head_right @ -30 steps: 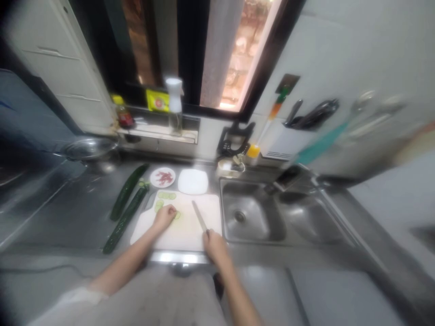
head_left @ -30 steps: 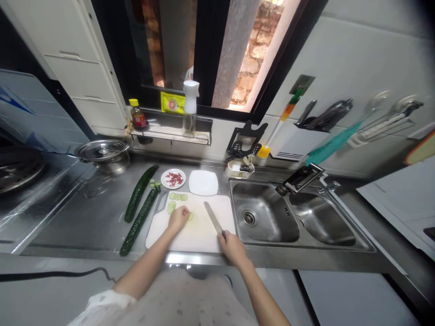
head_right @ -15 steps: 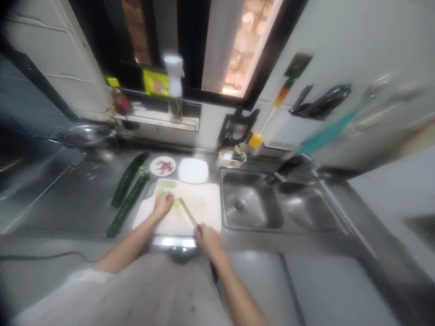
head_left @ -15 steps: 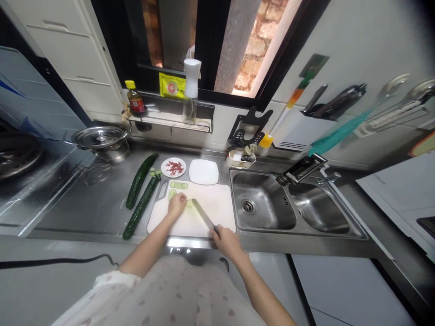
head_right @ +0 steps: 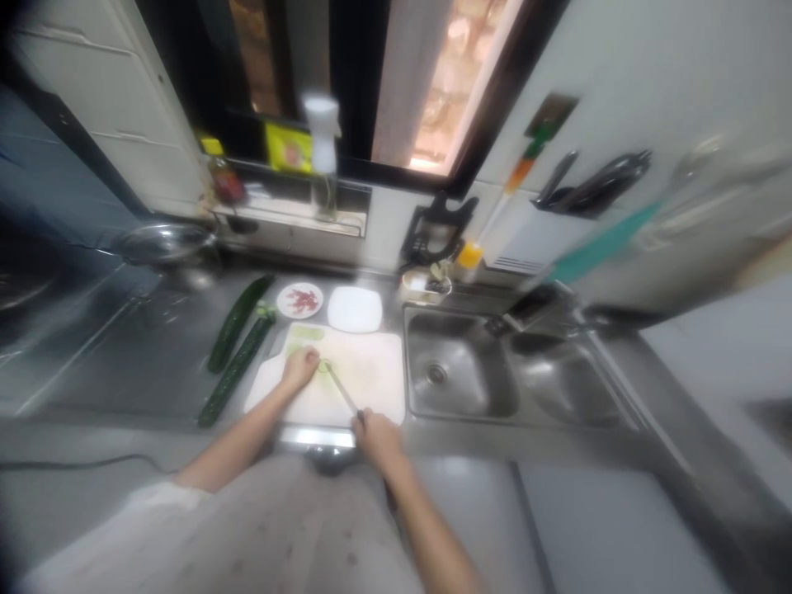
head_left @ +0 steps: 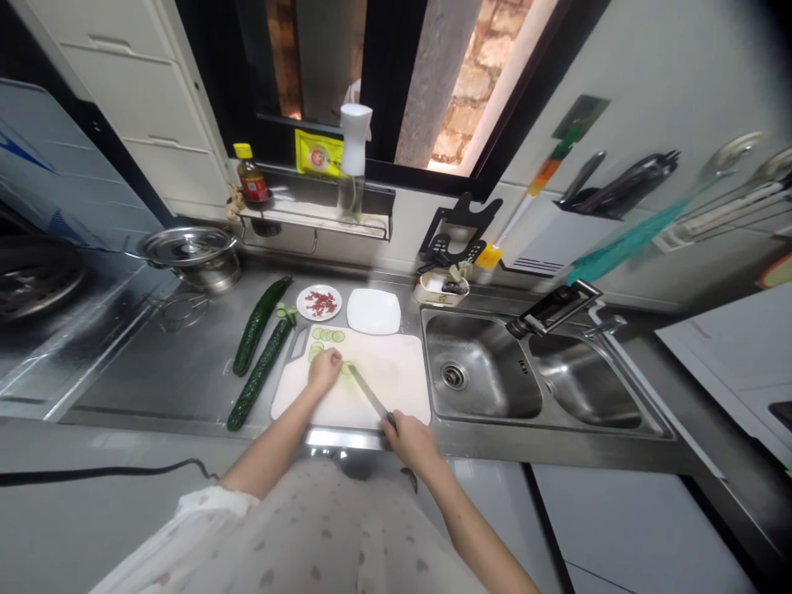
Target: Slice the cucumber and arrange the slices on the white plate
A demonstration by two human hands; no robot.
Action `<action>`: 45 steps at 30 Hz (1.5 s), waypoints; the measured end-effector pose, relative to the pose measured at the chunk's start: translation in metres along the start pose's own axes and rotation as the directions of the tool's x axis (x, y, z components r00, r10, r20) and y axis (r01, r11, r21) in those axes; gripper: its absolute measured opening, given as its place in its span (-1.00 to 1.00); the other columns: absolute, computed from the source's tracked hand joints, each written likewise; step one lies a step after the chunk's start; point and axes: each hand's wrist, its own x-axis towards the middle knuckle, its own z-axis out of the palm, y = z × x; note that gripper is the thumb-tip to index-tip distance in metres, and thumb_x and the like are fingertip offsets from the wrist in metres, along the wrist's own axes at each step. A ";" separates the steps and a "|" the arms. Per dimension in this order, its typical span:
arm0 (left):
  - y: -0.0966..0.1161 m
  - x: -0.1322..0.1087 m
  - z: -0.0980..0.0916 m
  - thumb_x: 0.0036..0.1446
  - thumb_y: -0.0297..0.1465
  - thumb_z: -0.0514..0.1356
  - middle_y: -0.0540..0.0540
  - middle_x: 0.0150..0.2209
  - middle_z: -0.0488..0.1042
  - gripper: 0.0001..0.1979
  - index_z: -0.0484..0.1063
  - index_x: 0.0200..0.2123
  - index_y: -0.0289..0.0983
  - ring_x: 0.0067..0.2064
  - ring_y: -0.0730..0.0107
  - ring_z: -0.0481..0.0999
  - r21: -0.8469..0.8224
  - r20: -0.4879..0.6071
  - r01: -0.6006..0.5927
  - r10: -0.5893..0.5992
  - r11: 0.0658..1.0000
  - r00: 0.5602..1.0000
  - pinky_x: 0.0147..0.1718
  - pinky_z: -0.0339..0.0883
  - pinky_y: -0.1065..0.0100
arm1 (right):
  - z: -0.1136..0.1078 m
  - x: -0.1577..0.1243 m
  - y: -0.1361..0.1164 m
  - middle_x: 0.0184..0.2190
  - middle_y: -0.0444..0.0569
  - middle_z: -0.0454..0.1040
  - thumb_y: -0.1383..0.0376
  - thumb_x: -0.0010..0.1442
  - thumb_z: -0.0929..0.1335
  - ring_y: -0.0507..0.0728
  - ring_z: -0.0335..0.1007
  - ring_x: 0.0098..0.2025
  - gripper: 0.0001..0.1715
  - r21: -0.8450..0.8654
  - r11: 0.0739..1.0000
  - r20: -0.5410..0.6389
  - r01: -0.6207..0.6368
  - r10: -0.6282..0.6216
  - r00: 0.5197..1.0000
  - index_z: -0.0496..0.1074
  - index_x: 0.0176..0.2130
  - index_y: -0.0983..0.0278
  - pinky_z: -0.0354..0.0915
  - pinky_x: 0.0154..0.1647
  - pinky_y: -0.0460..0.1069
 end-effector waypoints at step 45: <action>0.006 0.000 -0.004 0.06 -0.50 0.17 -0.10 -0.27 0.57 -0.83 0.51 -0.27 -0.25 -0.18 0.29 0.50 0.055 0.026 0.024 -0.026 0.998 0.999 -0.18 0.29 0.38 | -0.014 0.014 -0.009 -0.09 0.22 0.53 0.19 0.34 0.16 0.24 0.48 -0.05 -0.60 -0.046 0.998 0.085 0.034 -0.030 0.996 0.43 -0.03 0.33 0.29 -0.15 0.03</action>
